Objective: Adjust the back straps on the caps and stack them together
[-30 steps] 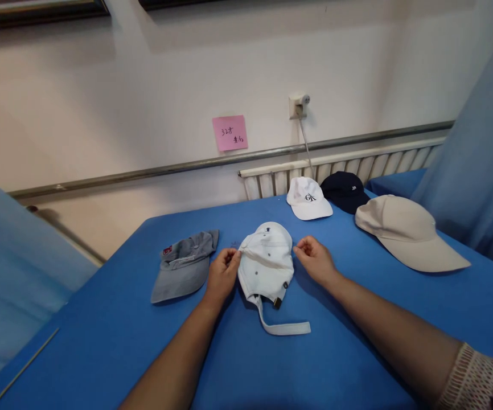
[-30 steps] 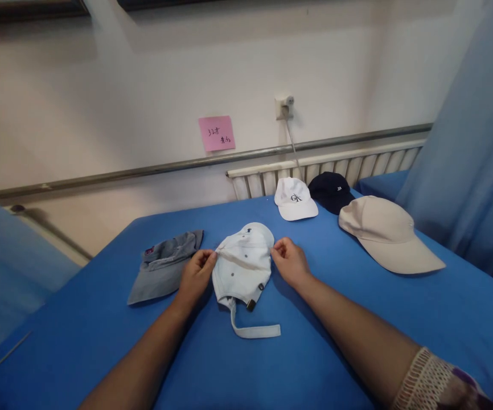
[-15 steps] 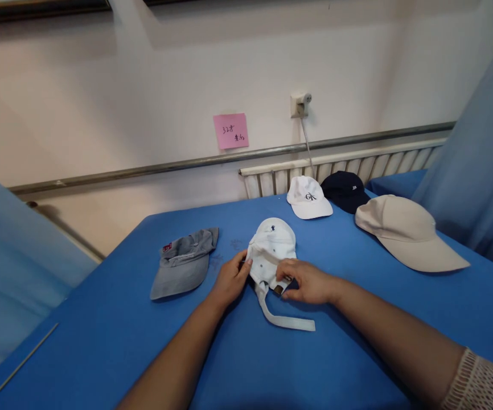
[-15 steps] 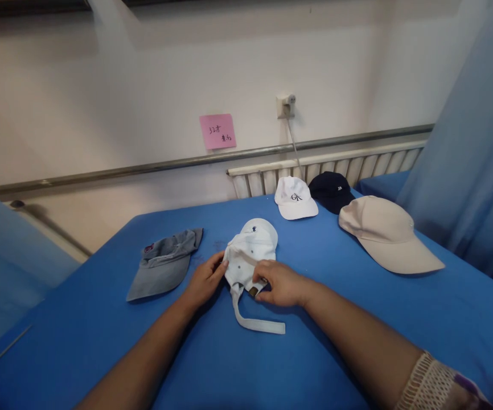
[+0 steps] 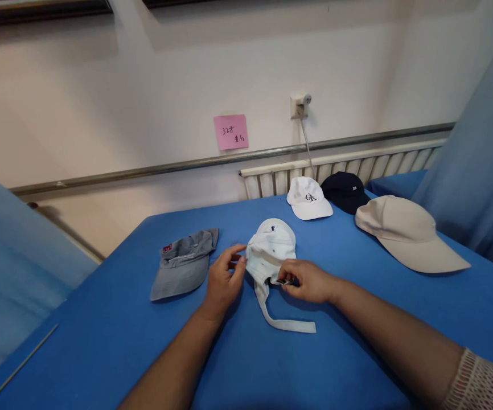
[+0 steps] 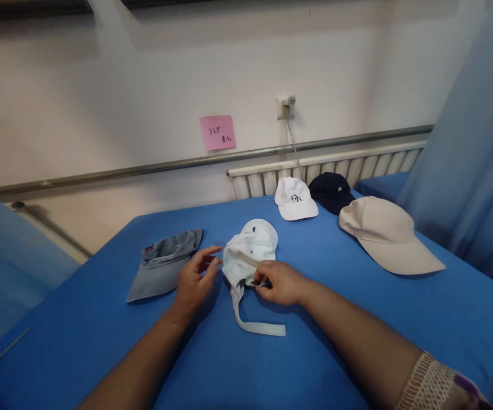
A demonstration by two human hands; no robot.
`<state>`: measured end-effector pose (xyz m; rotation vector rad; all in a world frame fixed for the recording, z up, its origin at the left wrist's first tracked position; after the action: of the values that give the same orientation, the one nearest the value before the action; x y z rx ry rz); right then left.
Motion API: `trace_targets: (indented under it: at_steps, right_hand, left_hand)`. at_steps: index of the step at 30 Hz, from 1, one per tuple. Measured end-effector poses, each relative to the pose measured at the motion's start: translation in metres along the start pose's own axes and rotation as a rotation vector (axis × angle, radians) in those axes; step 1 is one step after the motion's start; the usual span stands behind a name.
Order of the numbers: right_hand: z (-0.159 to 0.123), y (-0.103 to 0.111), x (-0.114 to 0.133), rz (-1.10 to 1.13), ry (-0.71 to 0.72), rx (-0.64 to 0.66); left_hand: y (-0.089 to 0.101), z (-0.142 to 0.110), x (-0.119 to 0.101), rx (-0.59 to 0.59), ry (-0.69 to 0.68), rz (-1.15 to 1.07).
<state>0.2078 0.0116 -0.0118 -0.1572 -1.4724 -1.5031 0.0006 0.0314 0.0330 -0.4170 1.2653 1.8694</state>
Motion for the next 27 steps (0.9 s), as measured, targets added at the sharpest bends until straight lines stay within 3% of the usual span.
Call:
trace_targets:
  at_steps: [5,10,13,16,21,27]
  right_hand:
    - [0.000,0.000,-0.009,0.127,-0.061,-0.023]
    - [0.000,0.003,-0.009,0.165,-0.094,-0.069]
    - [-0.001,0.003,-0.004,0.116,-0.080,-0.063]
    - [-0.002,0.002,0.004,0.079,-0.038,-0.029]
    - [-0.005,0.002,0.019,-0.021,0.108,0.061]
    - [-0.006,0.000,0.020,-0.100,0.118,0.097]
  left_hand:
    - [-0.008,-0.016,-0.028,0.231,-0.066,0.057]
    - [-0.027,-0.036,-0.053,0.674,-0.205,0.040]
    - [-0.037,-0.046,-0.058,0.847,-0.287,0.139]
    - [-0.044,-0.052,-0.060,0.909,-0.363,0.196]
    - [-0.046,-0.055,-0.058,0.900,-0.382,0.210]
    - [-0.038,-0.051,-0.060,0.902,-0.353,0.186]
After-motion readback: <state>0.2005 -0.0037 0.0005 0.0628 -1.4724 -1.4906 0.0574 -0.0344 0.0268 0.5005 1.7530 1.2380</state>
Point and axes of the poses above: each hand's wrist, its own z-axis towards the middle knuckle, its own y-axis out of the back of the hand, x = y × z, the point moved 4 cm from there along z, towards the middle knuckle, and after that the axes turned 1 degree about z, right-handed, at the moved point
